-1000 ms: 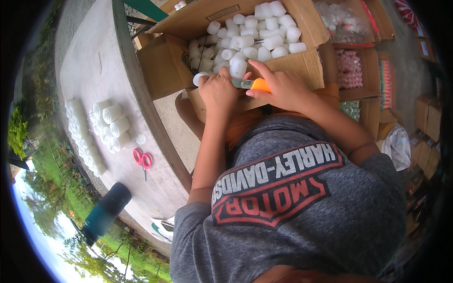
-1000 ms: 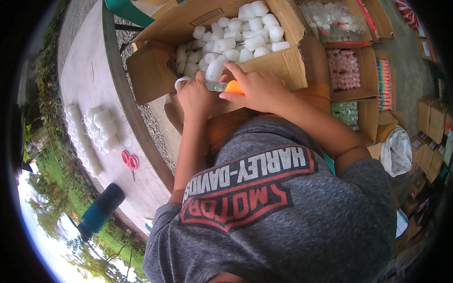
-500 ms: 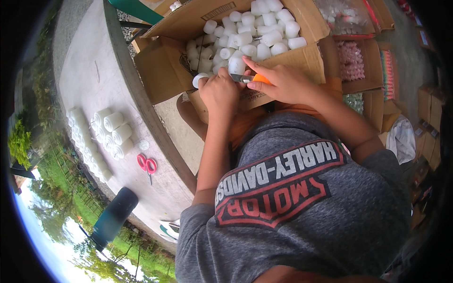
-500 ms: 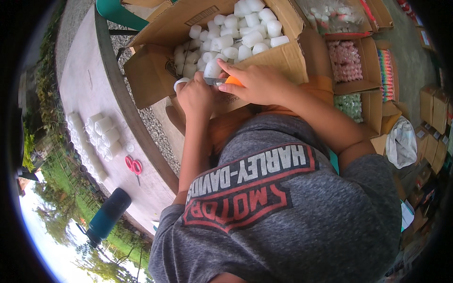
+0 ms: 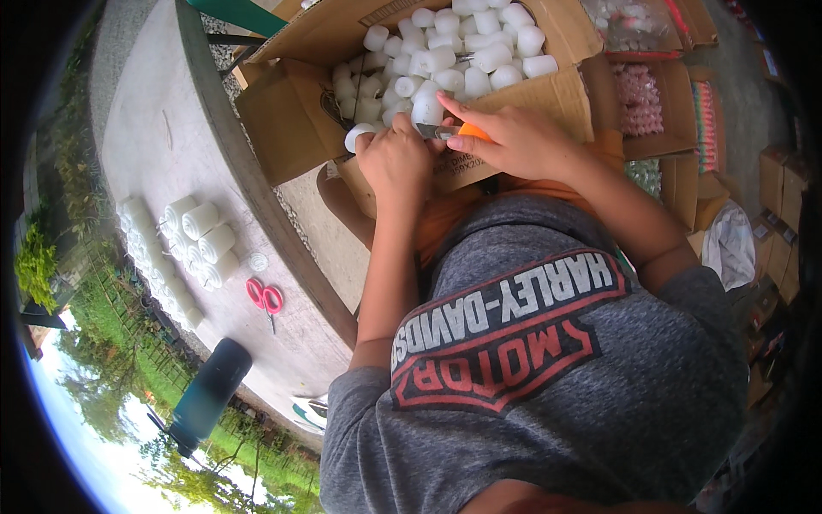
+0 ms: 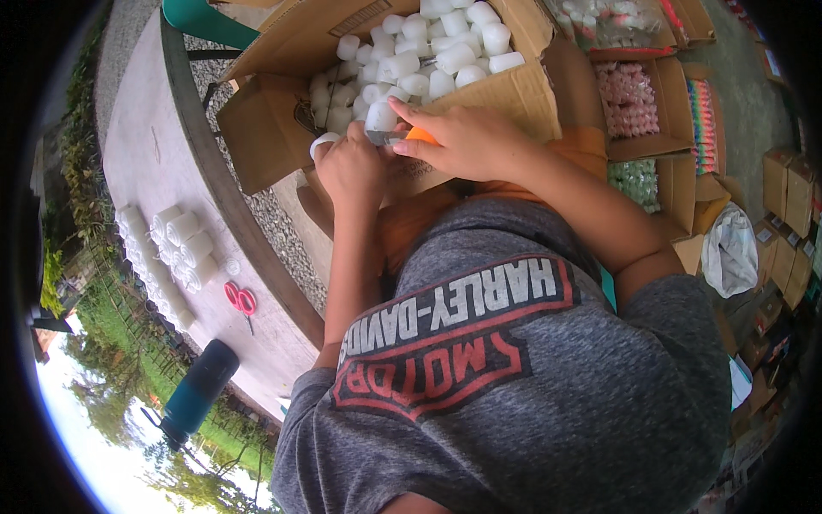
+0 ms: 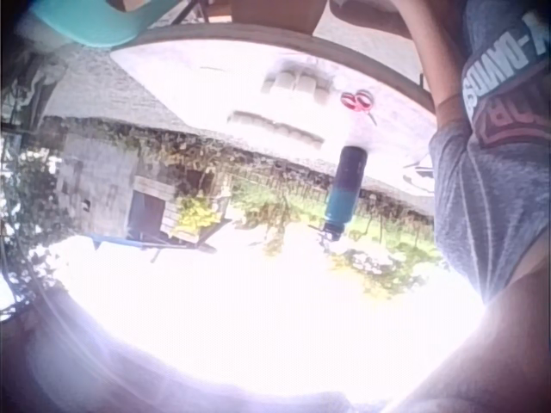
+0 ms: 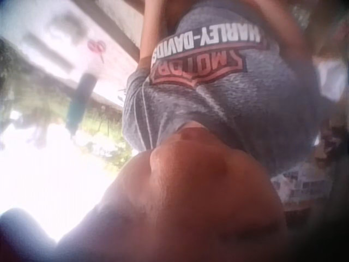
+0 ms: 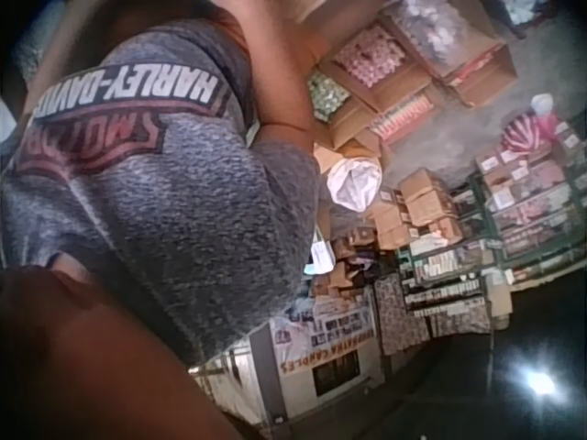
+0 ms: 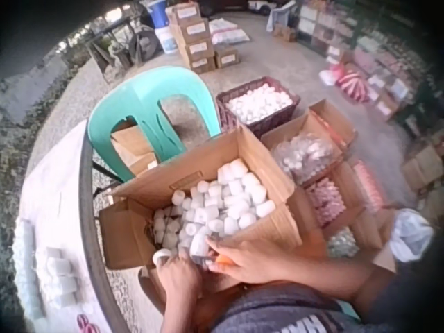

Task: The person threads white cylindrical foam pieces onto a string using a metal tool, then cuts the string with scissors. The person repeats this process with multiple foam pieces, placing the finished strings into a cardboard box.

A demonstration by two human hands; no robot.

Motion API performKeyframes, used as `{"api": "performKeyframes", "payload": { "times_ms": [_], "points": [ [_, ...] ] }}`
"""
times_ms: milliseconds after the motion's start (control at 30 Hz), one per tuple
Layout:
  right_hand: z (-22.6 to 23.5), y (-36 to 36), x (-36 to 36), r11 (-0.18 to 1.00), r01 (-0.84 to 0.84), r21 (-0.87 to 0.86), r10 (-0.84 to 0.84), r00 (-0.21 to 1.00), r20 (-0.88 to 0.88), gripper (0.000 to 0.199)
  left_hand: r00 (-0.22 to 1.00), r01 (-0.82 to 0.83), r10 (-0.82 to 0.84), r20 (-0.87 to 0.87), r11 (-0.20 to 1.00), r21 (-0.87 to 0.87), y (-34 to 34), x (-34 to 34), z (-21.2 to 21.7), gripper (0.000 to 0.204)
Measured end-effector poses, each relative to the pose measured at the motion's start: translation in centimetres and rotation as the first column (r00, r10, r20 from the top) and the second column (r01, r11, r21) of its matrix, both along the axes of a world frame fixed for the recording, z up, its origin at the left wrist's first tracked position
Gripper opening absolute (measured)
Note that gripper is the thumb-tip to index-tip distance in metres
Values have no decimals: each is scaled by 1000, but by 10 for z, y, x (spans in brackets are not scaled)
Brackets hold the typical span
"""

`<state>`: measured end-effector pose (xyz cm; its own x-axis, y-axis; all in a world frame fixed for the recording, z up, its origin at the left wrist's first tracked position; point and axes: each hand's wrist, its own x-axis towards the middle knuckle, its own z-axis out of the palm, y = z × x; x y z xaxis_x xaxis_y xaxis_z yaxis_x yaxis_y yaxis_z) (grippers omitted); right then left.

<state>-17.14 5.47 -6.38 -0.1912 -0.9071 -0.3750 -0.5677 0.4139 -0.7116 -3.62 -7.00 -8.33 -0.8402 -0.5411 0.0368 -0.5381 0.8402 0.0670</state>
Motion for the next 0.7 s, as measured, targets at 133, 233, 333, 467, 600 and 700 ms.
{"api": "performKeyframes", "payload": {
  "times_ms": [133,233,333,467,600,700],
  "points": [
    [1,2,4,999,31,-16,-32,997,-71,56,1000,21,-21,-6,997,-76,0,1,-4,45],
    [3,2,3,999,34,11,-33,996,-79,55,998,11,-14,-56,998,-58,1,1,-6,45],
    [8,0,3,999,31,44,-26,993,-113,53,999,8,-12,-47,997,-73,1,1,-5,46],
    [-4,4,5,996,75,-43,-79,990,-115,50,999,12,-17,-51,997,-81,0,1,-7,47],
    [-5,0,0,993,119,1,-119,992,-32,49,995,0,-11,-102,994,-107,1,1,-10,48],
    [1,-4,-3,984,157,90,-160,986,37,49,994,-6,-6,-105,994,-113,3,1,-11,49]
  ]
}}
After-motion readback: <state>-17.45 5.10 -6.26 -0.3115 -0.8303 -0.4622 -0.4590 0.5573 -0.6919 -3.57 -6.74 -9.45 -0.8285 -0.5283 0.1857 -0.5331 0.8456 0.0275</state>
